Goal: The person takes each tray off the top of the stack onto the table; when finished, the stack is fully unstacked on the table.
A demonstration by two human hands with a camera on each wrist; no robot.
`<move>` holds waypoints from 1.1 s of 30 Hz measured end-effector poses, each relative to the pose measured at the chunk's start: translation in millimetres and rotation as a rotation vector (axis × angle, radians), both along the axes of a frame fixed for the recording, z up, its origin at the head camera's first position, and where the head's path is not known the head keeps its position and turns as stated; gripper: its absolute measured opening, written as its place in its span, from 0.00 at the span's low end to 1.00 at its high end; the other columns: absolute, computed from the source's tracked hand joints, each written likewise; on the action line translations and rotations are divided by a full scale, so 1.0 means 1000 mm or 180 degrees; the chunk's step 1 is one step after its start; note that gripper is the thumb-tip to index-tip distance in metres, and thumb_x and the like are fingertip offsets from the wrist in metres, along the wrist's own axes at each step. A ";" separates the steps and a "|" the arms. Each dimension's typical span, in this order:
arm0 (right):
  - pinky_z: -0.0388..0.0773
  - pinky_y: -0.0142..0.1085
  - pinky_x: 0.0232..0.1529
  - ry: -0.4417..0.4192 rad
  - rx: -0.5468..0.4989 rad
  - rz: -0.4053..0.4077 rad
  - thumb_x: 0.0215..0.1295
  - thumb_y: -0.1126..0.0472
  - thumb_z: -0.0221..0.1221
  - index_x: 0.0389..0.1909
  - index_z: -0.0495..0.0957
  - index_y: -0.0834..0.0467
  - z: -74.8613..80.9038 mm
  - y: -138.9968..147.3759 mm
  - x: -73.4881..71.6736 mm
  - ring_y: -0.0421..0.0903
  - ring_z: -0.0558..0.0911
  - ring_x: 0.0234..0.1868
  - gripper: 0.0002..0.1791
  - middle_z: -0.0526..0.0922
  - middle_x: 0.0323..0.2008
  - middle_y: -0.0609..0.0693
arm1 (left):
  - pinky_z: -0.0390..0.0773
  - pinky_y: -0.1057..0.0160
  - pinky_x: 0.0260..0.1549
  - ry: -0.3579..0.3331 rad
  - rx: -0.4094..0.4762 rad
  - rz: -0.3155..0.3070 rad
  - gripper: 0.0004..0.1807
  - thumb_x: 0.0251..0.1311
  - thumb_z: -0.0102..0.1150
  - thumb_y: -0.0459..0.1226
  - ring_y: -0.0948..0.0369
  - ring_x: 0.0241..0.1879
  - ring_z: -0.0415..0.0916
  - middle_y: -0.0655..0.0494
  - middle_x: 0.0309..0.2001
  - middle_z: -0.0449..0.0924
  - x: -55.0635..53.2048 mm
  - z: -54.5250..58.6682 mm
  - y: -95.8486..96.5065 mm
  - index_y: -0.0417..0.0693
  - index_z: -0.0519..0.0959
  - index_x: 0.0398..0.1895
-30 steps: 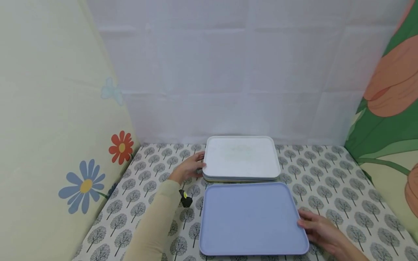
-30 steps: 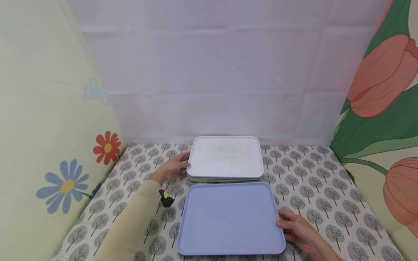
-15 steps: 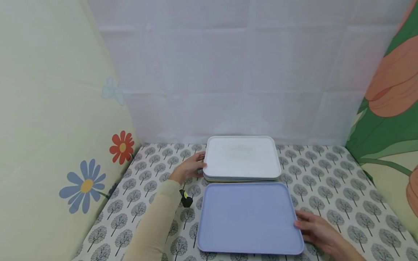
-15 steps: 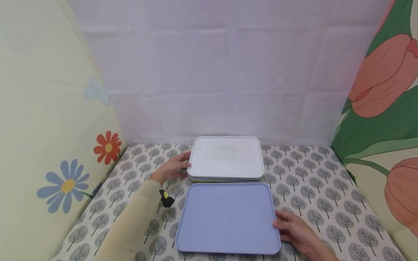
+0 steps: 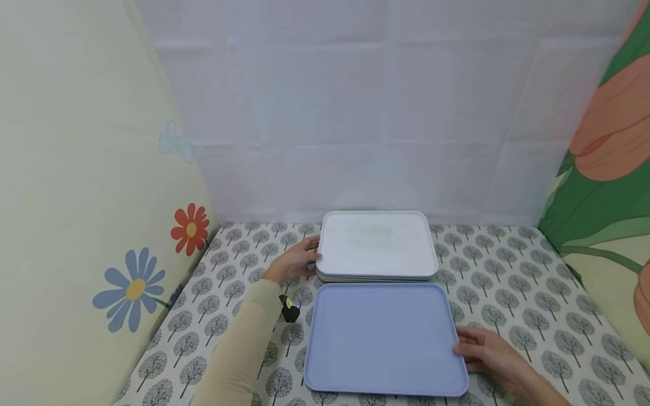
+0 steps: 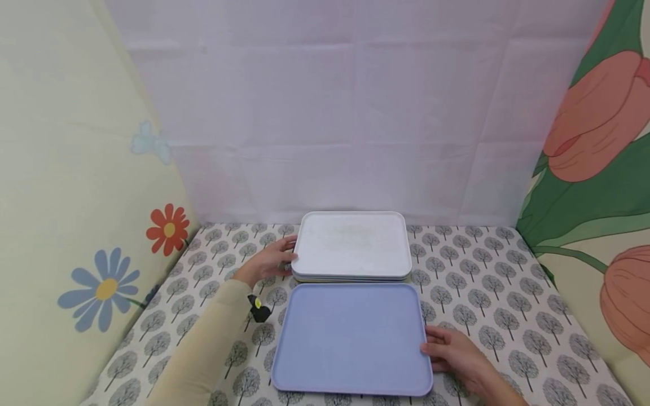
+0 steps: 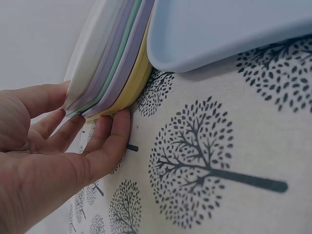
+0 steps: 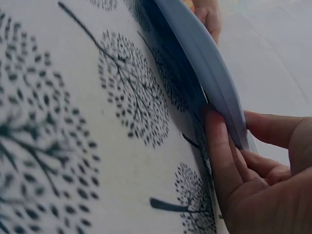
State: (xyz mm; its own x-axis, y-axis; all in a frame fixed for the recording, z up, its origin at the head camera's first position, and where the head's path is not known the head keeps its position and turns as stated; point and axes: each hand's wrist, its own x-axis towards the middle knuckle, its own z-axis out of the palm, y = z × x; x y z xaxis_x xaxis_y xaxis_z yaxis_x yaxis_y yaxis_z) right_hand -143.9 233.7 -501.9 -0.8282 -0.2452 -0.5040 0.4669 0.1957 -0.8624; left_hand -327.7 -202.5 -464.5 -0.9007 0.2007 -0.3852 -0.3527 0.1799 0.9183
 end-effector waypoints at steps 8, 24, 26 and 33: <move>0.87 0.49 0.43 0.0249 0.0119 0.0239 0.69 0.56 0.62 0.69 0.62 0.76 0.004 0.009 0.000 0.56 0.88 0.41 0.37 0.87 0.43 0.60 | 0.71 0.39 0.64 -0.0008 -0.0011 -0.0014 0.39 0.72 0.52 0.29 0.45 0.75 0.56 0.49 0.80 0.50 -0.002 -0.002 -0.001 0.54 0.51 0.82; 0.85 0.46 0.47 0.0377 0.0384 0.0122 0.70 0.53 0.63 0.69 0.65 0.72 0.026 0.024 -0.015 0.54 0.87 0.48 0.37 0.82 0.56 0.63 | 0.73 0.40 0.63 0.0067 -0.0085 -0.0052 0.38 0.73 0.52 0.30 0.45 0.75 0.58 0.49 0.81 0.49 0.001 -0.003 -0.002 0.54 0.50 0.82; 0.85 0.46 0.48 0.0474 0.0342 0.0226 0.71 0.53 0.62 0.70 0.63 0.73 0.029 0.025 -0.017 0.54 0.86 0.49 0.37 0.80 0.58 0.65 | 0.73 0.40 0.63 0.0071 -0.0100 -0.0055 0.38 0.73 0.52 0.30 0.44 0.74 0.58 0.48 0.81 0.49 0.001 -0.003 -0.002 0.54 0.50 0.82; 0.84 0.45 0.50 0.0616 0.0391 0.0299 0.71 0.51 0.62 0.72 0.62 0.71 0.036 0.021 -0.031 0.52 0.85 0.50 0.39 0.78 0.61 0.66 | 0.74 0.40 0.62 0.0085 -0.0125 -0.0055 0.38 0.73 0.52 0.30 0.44 0.74 0.59 0.48 0.80 0.50 0.001 -0.005 -0.001 0.54 0.50 0.82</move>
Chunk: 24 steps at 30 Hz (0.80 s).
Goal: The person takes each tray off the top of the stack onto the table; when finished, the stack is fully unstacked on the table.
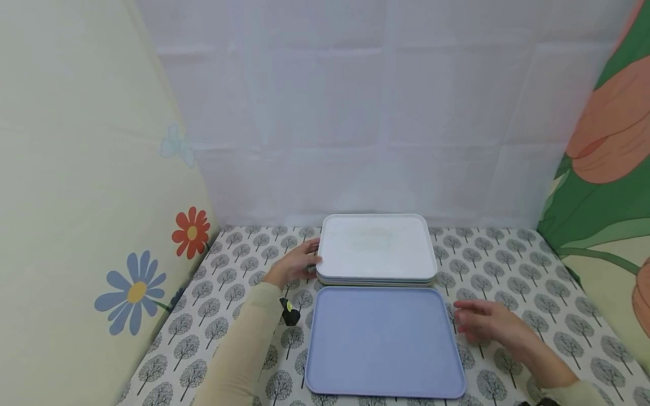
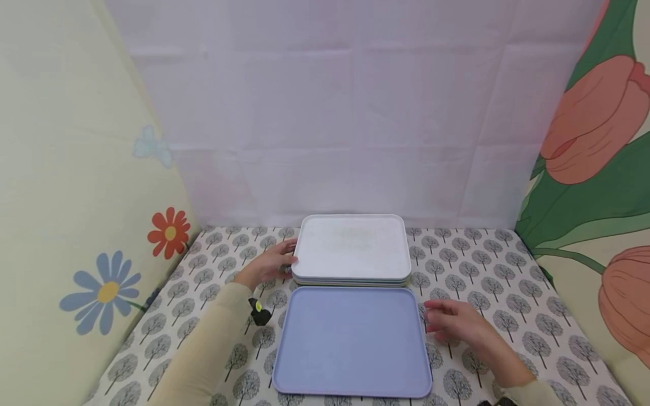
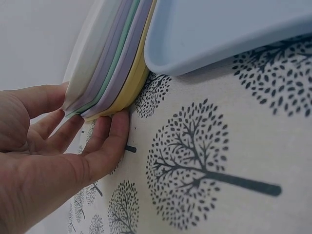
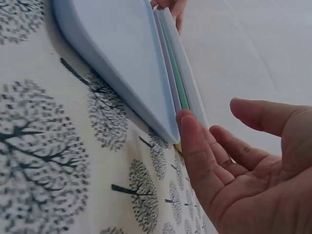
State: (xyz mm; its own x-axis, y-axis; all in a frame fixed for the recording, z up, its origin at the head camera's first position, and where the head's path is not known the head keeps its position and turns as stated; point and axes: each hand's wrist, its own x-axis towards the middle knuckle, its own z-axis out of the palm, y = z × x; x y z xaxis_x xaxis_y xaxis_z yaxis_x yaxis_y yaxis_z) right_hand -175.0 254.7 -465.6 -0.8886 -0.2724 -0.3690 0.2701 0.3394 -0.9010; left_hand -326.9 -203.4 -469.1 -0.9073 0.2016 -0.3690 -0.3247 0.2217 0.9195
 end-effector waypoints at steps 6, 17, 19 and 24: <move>0.83 0.46 0.54 0.0135 -0.0115 0.0072 0.73 0.53 0.60 0.73 0.59 0.73 0.004 -0.006 -0.015 0.55 0.83 0.54 0.39 0.73 0.65 0.70 | 0.73 0.40 0.62 0.0013 0.0004 0.0035 0.38 0.73 0.53 0.30 0.44 0.74 0.58 0.48 0.80 0.50 0.001 -0.001 0.001 0.54 0.51 0.82; 0.82 0.46 0.56 0.0287 0.0036 -0.0082 0.73 0.54 0.59 0.73 0.60 0.70 0.004 -0.017 -0.044 0.56 0.83 0.56 0.37 0.72 0.66 0.70 | 0.73 0.41 0.63 0.0013 -0.0022 0.0044 0.38 0.73 0.52 0.31 0.44 0.74 0.60 0.48 0.80 0.50 0.003 0.003 0.002 0.54 0.51 0.82; 0.81 0.47 0.57 0.0289 0.0095 -0.0096 0.73 0.53 0.59 0.74 0.59 0.69 0.005 -0.017 -0.048 0.56 0.82 0.57 0.37 0.72 0.66 0.69 | 0.74 0.41 0.62 0.0004 -0.0033 0.0049 0.38 0.73 0.52 0.31 0.44 0.73 0.60 0.48 0.80 0.51 0.004 0.004 0.003 0.54 0.51 0.82; 0.80 0.47 0.59 0.0200 0.0195 -0.0245 0.74 0.53 0.59 0.75 0.60 0.65 0.007 -0.020 -0.061 0.56 0.81 0.59 0.36 0.73 0.65 0.68 | 0.74 0.42 0.62 -0.0016 -0.0051 0.0078 0.38 0.73 0.53 0.30 0.44 0.72 0.62 0.48 0.80 0.52 0.005 0.005 0.002 0.55 0.52 0.81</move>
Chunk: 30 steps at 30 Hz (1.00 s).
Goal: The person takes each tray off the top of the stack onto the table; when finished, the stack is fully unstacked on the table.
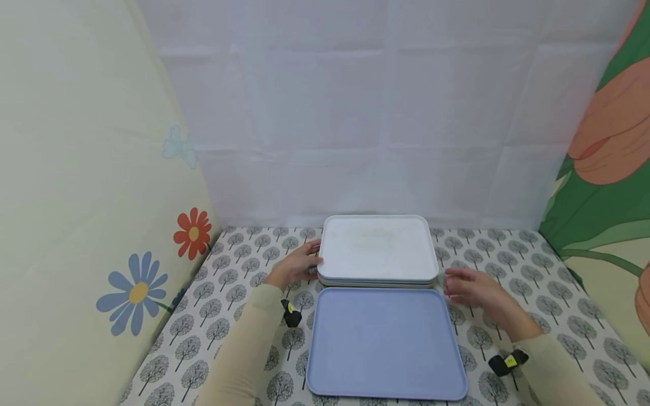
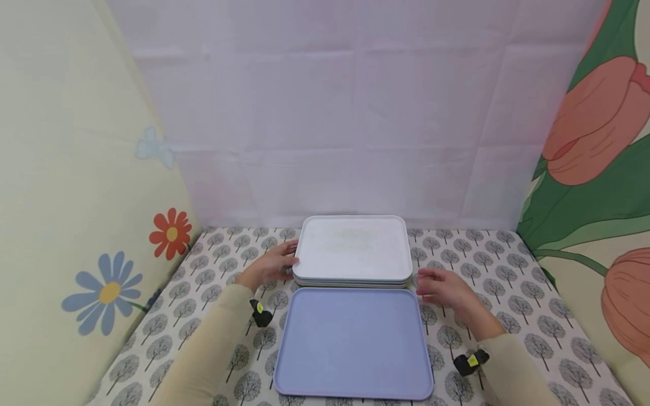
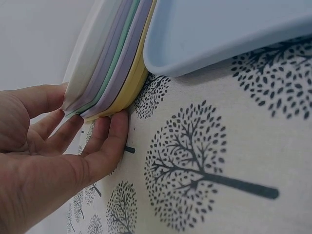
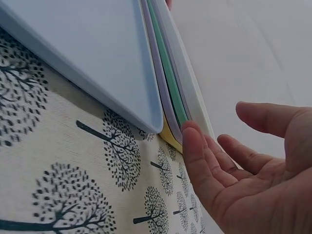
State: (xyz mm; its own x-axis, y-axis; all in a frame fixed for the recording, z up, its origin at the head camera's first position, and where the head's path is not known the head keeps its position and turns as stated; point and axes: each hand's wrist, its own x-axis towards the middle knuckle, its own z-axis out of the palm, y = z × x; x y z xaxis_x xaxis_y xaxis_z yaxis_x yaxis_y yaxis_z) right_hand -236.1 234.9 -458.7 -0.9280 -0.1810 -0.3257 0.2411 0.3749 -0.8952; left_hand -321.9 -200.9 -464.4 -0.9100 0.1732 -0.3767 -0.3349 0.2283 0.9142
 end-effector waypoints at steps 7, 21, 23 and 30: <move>0.77 0.51 0.62 -0.0027 0.0009 -0.0133 0.75 0.54 0.56 0.76 0.56 0.65 0.001 -0.005 -0.019 0.58 0.79 0.61 0.36 0.71 0.67 0.68 | 0.73 0.41 0.63 0.0005 0.0054 -0.0005 0.38 0.73 0.52 0.30 0.44 0.73 0.61 0.48 0.80 0.50 -0.001 -0.002 0.000 0.54 0.51 0.81; 0.70 0.53 0.68 -0.0007 0.0075 -0.0152 0.75 0.52 0.57 0.78 0.54 0.64 0.001 -0.015 -0.048 0.62 0.71 0.68 0.39 0.64 0.72 0.67 | 0.73 0.41 0.63 0.0013 0.0037 0.0002 0.37 0.73 0.52 0.30 0.45 0.72 0.62 0.49 0.80 0.51 -0.001 -0.003 0.000 0.55 0.52 0.81; 0.70 0.53 0.68 0.0003 0.0087 -0.0145 0.75 0.52 0.57 0.78 0.54 0.64 0.001 -0.016 -0.050 0.62 0.70 0.69 0.39 0.63 0.73 0.67 | 0.73 0.41 0.62 0.0013 0.0030 0.0006 0.37 0.73 0.52 0.30 0.45 0.72 0.62 0.49 0.80 0.52 -0.001 -0.004 0.000 0.55 0.52 0.81; 0.69 0.53 0.69 0.0029 0.0096 -0.0246 0.75 0.53 0.56 0.78 0.55 0.62 -0.006 -0.018 -0.059 0.62 0.72 0.68 0.37 0.64 0.73 0.66 | 0.73 0.40 0.63 0.0019 0.0032 -0.0014 0.37 0.73 0.52 0.31 0.45 0.73 0.62 0.49 0.80 0.51 -0.003 -0.006 -0.001 0.56 0.52 0.81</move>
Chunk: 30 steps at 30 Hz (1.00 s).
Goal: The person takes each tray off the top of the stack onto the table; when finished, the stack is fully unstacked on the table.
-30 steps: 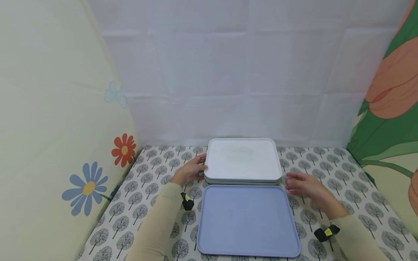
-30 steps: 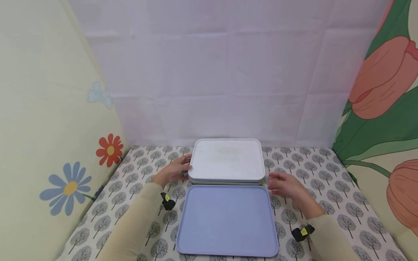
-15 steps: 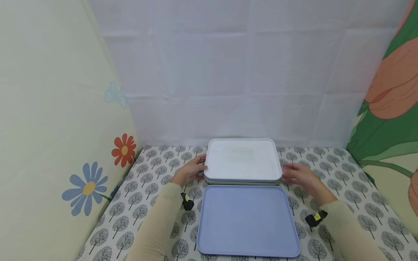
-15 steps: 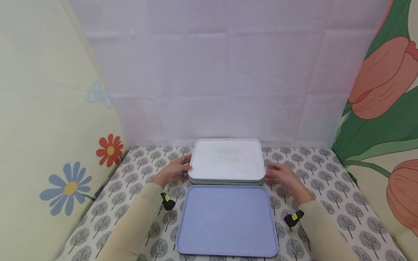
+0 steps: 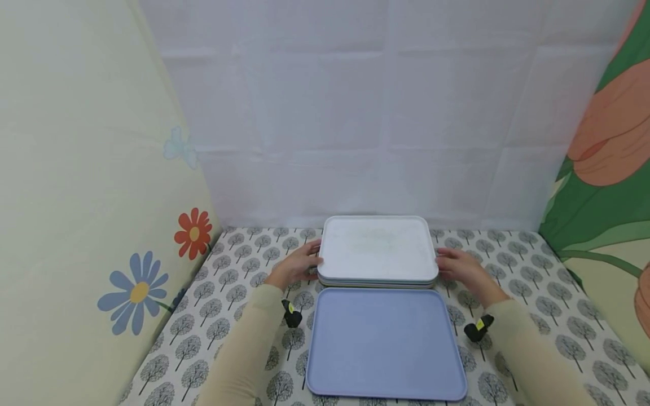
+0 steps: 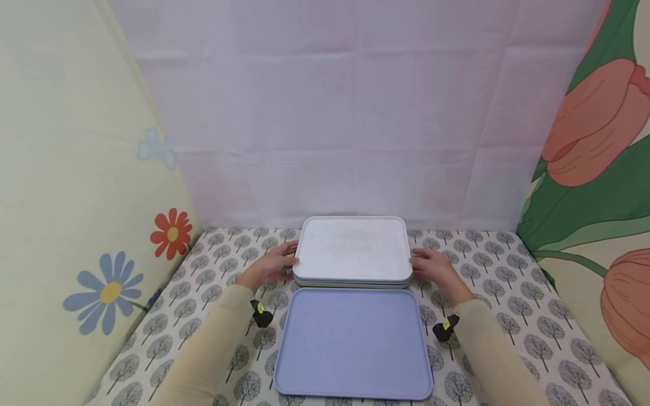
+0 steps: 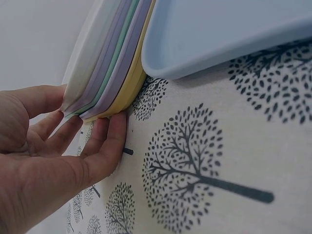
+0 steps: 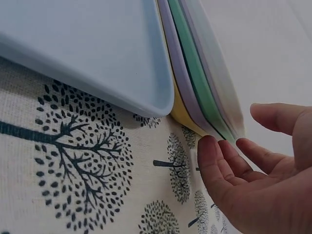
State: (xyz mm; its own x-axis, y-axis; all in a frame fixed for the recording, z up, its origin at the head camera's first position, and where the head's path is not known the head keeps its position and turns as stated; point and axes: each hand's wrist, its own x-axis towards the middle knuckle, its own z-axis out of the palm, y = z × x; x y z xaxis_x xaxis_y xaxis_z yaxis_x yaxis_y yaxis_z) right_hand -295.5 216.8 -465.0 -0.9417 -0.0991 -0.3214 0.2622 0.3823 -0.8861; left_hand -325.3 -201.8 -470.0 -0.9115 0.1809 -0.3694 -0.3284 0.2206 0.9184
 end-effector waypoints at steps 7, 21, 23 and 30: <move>0.72 0.51 0.67 -0.0096 0.0003 -0.0238 0.74 0.55 0.56 0.77 0.57 0.62 -0.009 -0.005 -0.014 0.61 0.73 0.67 0.36 0.66 0.71 0.66 | 0.72 0.40 0.63 0.0033 -0.0018 -0.0035 0.37 0.74 0.51 0.31 0.45 0.73 0.60 0.49 0.80 0.51 -0.002 0.000 0.000 0.55 0.51 0.81; 0.72 0.50 0.67 -0.0090 0.0190 -0.0315 0.75 0.56 0.54 0.77 0.57 0.62 -0.016 -0.012 -0.020 0.61 0.71 0.69 0.34 0.63 0.74 0.64 | 0.77 0.42 0.58 0.0214 -0.0476 -0.0036 0.38 0.71 0.52 0.32 0.44 0.69 0.67 0.48 0.79 0.54 -0.003 -0.002 0.005 0.55 0.53 0.81; 0.72 0.50 0.67 -0.0067 0.0214 -0.0288 0.75 0.56 0.54 0.77 0.57 0.62 -0.017 -0.012 -0.021 0.61 0.71 0.70 0.34 0.62 0.74 0.64 | 0.79 0.43 0.57 0.0213 -0.0542 0.0011 0.39 0.69 0.53 0.31 0.44 0.69 0.67 0.48 0.79 0.54 -0.002 -0.001 0.006 0.55 0.54 0.81; 0.71 0.50 0.68 -0.0102 0.0222 -0.0228 0.76 0.56 0.53 0.78 0.57 0.61 -0.016 -0.011 -0.018 0.61 0.69 0.71 0.34 0.61 0.75 0.63 | 0.78 0.47 0.59 0.0181 -0.0489 0.0192 0.38 0.65 0.56 0.29 0.46 0.68 0.68 0.47 0.78 0.58 0.004 0.008 0.009 0.51 0.59 0.79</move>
State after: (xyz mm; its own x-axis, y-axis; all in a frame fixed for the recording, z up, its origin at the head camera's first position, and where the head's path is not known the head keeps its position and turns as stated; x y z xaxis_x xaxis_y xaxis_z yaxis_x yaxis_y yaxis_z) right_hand -313.1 205.7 -481.4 -0.9347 -0.0082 -0.3552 0.3188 0.4221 -0.8487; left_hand -321.7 -192.6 -461.7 -0.9392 0.0706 -0.3361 -0.2939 0.3413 0.8928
